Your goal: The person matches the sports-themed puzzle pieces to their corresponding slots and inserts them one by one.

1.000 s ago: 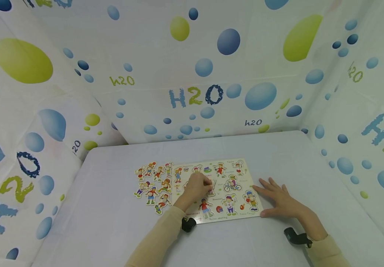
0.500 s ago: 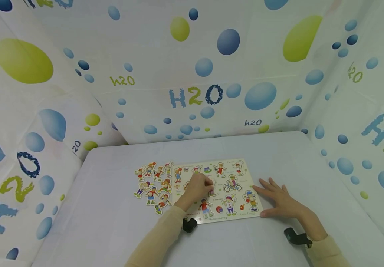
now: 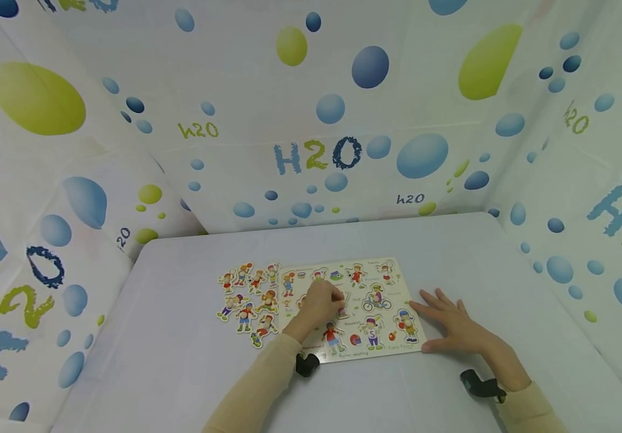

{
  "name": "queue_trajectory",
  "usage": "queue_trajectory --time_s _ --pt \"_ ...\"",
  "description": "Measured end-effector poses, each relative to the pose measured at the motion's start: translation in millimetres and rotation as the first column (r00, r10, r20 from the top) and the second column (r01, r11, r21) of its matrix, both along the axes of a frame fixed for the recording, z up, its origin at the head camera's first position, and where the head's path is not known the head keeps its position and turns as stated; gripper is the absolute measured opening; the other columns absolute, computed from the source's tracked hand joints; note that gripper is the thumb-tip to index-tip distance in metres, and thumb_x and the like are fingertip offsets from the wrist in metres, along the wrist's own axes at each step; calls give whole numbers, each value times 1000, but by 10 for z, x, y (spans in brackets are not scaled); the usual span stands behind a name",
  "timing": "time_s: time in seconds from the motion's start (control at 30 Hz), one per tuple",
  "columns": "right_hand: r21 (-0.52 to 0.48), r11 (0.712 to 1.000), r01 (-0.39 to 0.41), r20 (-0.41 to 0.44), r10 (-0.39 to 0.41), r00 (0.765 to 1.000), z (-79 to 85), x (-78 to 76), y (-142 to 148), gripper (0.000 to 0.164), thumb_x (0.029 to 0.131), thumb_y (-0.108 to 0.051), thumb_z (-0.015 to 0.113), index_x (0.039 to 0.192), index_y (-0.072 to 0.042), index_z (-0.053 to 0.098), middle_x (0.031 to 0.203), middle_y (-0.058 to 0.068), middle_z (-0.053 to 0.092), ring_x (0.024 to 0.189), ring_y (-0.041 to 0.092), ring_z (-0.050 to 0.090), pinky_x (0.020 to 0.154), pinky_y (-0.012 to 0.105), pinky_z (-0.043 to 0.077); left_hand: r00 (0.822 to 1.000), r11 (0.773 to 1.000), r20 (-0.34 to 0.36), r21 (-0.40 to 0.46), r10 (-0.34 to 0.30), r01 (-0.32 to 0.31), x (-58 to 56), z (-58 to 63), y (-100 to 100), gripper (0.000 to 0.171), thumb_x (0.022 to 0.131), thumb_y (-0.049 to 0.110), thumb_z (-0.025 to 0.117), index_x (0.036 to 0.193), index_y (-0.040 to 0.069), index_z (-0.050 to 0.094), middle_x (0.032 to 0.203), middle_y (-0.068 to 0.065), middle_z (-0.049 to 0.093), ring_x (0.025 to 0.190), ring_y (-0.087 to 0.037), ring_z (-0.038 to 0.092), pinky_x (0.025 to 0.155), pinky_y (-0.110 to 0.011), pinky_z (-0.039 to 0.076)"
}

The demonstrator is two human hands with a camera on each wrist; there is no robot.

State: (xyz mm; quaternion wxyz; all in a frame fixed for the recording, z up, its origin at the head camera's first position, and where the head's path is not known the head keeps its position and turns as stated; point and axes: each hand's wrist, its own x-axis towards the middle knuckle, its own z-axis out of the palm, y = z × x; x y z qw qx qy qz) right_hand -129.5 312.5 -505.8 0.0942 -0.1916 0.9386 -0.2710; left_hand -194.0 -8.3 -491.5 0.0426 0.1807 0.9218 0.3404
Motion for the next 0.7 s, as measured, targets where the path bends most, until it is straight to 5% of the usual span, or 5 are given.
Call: queue_trajectory --time_s 0.47,0.6,0.7 --pt "-12 1000 -3 -21 3 1000 25 18 -16 89 68 -53 81 144 -19 49 156 25 28 142 58 9 101 81 1 1000 1000 0 13 2 -2 -21 -22 -1 9 85 8 73 90 3 78 88 -8 74 74 -12 62 62 -20 48" --pt "-18 1000 -5 -26 5 1000 15 18 -13 88 68 -53 81 144 -20 50 156 25 29 142 58 9 101 81 1 1000 1000 -8 14 2 -2 -20 -32 -7 6 84 8 73 87 4 77 82 -3 71 71 -8 54 62 -20 44" --pt "-19 1000 -5 -21 4 1000 17 17 -11 89 68 -53 81 144 -20 50 156 25 28 142 58 8 101 81 1 1000 1000 -19 24 -16 16 -24 -22 -5 12 83 3 71 72 3 68 64 1 55 61 -7 41 58 -20 34"
